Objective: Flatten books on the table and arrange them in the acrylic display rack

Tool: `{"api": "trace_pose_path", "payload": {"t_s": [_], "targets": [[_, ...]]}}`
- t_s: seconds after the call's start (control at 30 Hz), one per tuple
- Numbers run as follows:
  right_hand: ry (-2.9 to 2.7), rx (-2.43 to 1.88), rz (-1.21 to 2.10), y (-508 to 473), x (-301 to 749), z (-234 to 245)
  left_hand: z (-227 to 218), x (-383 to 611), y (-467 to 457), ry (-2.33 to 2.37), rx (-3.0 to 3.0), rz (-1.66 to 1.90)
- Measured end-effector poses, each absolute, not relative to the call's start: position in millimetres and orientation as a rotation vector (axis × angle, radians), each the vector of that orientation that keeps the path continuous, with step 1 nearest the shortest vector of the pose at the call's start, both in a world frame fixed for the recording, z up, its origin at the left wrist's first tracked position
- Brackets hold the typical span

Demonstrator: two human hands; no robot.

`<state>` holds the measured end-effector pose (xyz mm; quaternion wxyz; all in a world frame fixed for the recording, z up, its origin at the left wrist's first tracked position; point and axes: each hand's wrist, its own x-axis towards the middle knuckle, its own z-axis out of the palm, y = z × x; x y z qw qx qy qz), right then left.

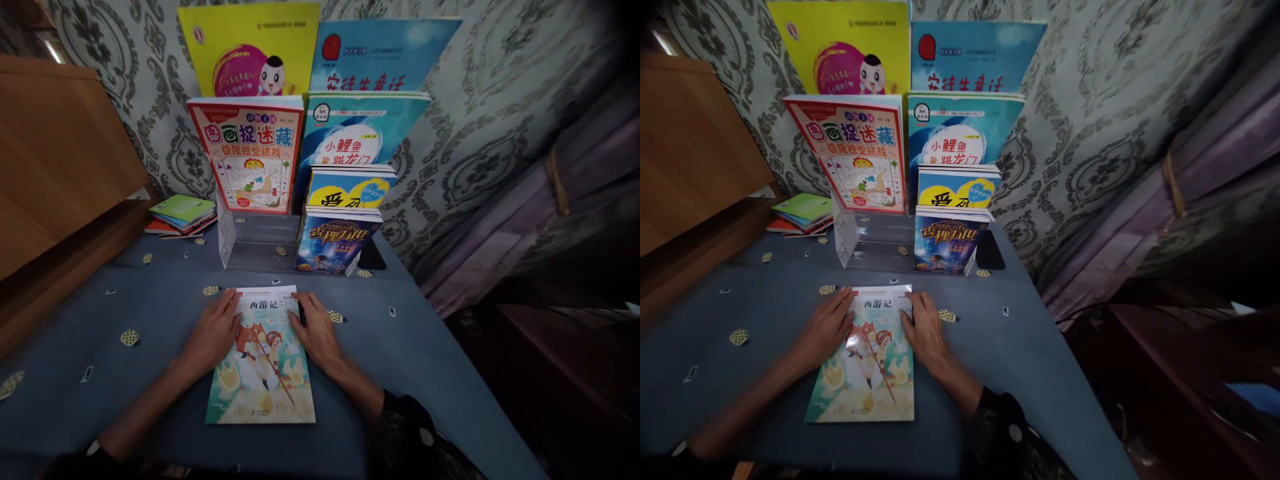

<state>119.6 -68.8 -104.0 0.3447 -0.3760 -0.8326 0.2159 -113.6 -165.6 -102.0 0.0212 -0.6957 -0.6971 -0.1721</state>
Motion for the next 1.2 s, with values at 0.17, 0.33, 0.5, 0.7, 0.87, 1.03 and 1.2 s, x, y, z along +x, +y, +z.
{"api": "trace_pose_path", "payload": {"t_s": [0.17, 0.33, 0.5, 0.7, 0.87, 1.03, 1.2], "targets": [[-2.164, -0.980, 0.563, -69, 120, -103, -99, -111, -163, -2.174, -2.175, -0.513], [-2.134, -0.981, 0.582, -67, 119, -107, -98, -111, -162, -2.091, -2.158, -0.460], [-2.095, -0.963, 0.600, -64, 119, -113, -104, -113, -161, -1.992, -2.123, -0.472], [-2.060, -0.957, 0.616, -64, 118, -114, -108, -113, -158, -1.952, -2.142, -0.480], [-2.073, -0.940, 0.620, -63, 119, -114, -108, -109, -154, -1.934, -2.137, -0.488], [-2.068, -0.939, 0.629, -64, 120, -113, -107, -106, -151, -1.923, -2.157, -0.496], [-2.058, -0.934, 0.642, -63, 119, -113, -108, -105, -148, -1.898, -2.198, -0.528]]}}
